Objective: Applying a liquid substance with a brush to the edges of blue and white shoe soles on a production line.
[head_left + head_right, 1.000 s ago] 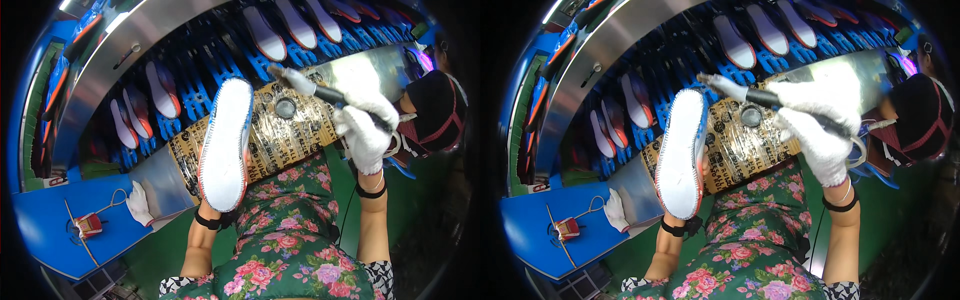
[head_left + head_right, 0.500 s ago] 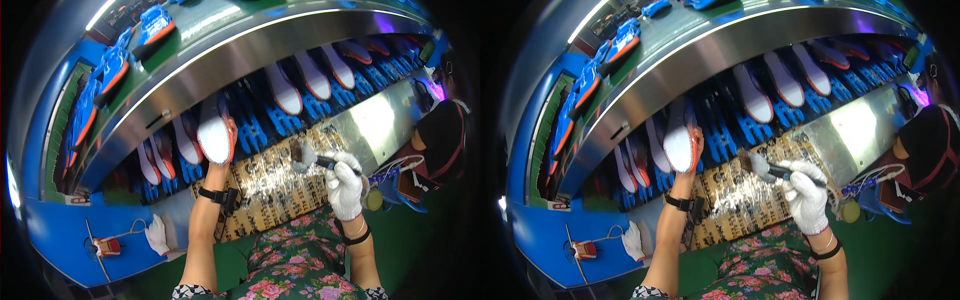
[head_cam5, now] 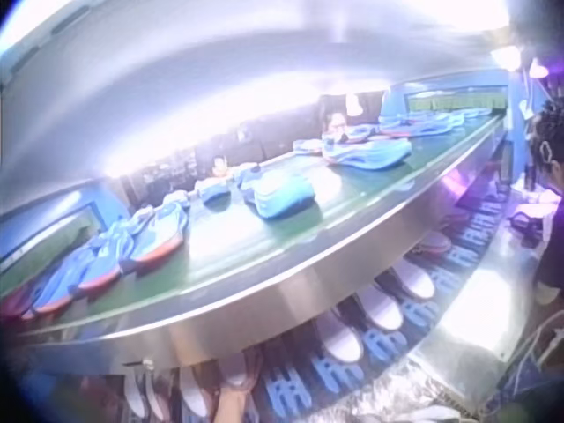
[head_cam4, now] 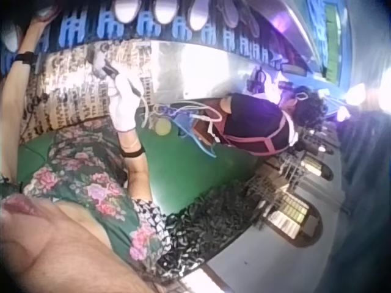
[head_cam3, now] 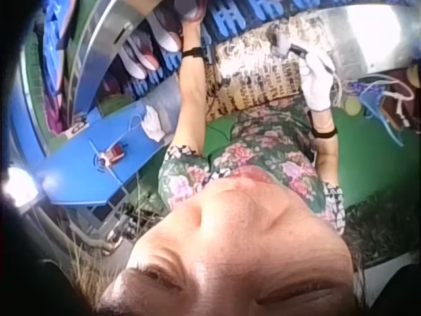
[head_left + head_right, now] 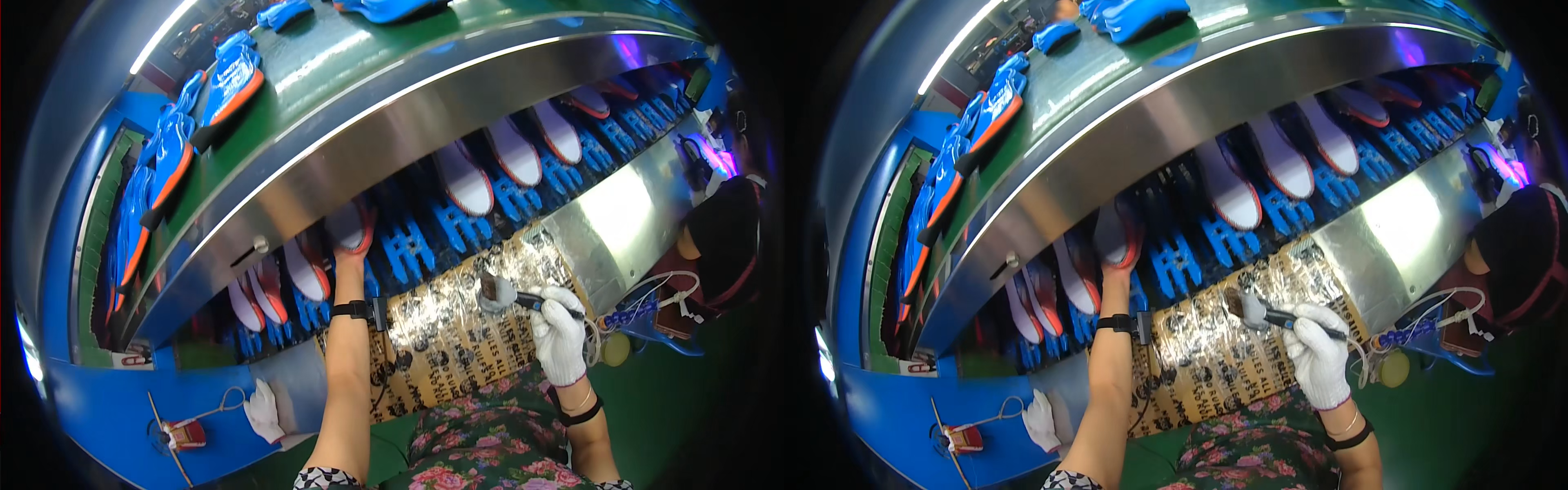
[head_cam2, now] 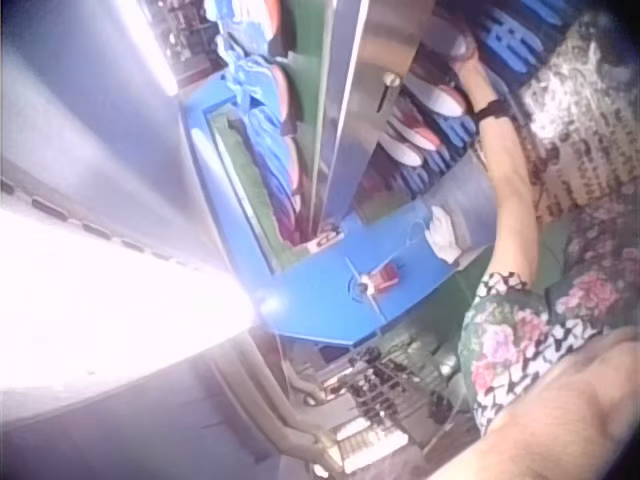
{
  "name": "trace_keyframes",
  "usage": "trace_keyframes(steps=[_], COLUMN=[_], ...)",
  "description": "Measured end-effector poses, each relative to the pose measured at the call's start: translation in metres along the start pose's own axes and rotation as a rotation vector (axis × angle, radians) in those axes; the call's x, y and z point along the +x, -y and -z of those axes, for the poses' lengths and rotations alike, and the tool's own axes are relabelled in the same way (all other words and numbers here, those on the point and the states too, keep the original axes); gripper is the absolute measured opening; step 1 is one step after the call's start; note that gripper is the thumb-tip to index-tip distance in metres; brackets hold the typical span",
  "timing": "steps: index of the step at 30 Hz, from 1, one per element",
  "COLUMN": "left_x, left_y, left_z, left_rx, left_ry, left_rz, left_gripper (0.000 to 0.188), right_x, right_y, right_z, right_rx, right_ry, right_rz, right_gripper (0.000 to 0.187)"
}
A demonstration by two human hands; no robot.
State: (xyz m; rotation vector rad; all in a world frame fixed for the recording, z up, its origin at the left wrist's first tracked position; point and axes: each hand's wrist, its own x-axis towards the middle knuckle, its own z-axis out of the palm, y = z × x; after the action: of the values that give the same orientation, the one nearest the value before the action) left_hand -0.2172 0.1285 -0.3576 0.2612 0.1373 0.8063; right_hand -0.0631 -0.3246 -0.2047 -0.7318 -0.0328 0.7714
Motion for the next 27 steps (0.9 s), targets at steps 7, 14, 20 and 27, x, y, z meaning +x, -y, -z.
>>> trace_keyframes(steps=[7, 14, 20, 27], left_x=[-0.071, -0.084, -0.088, -0.112], left_y=[-0.014, -0.004, -0.002, 0.033], left_z=[-0.047, -0.044, -0.030, -0.065], left_rx=[0.302, 0.351, 0.422, 1.216], left_ry=[-0.450, -0.609, -0.511, -0.668], left_rz=[0.082, 0.029, -0.178, -0.694], left_gripper=[0.105, 0.109, 0.096, 0.055], right_x=[-0.004, -0.020, -0.028, -0.024], right_y=[-0.002, 0.005, 0.010, 0.009], right_z=[0.006, 0.012, 0.018, 0.026], right_rx=[-0.007, 0.025, 0.005, 0.049], right_ry=[-0.021, 0.000, 0.001, 0.013], right_rz=[-0.004, -0.002, 0.018, 0.052], right_gripper=[0.020, 0.020, 0.020, 0.020])
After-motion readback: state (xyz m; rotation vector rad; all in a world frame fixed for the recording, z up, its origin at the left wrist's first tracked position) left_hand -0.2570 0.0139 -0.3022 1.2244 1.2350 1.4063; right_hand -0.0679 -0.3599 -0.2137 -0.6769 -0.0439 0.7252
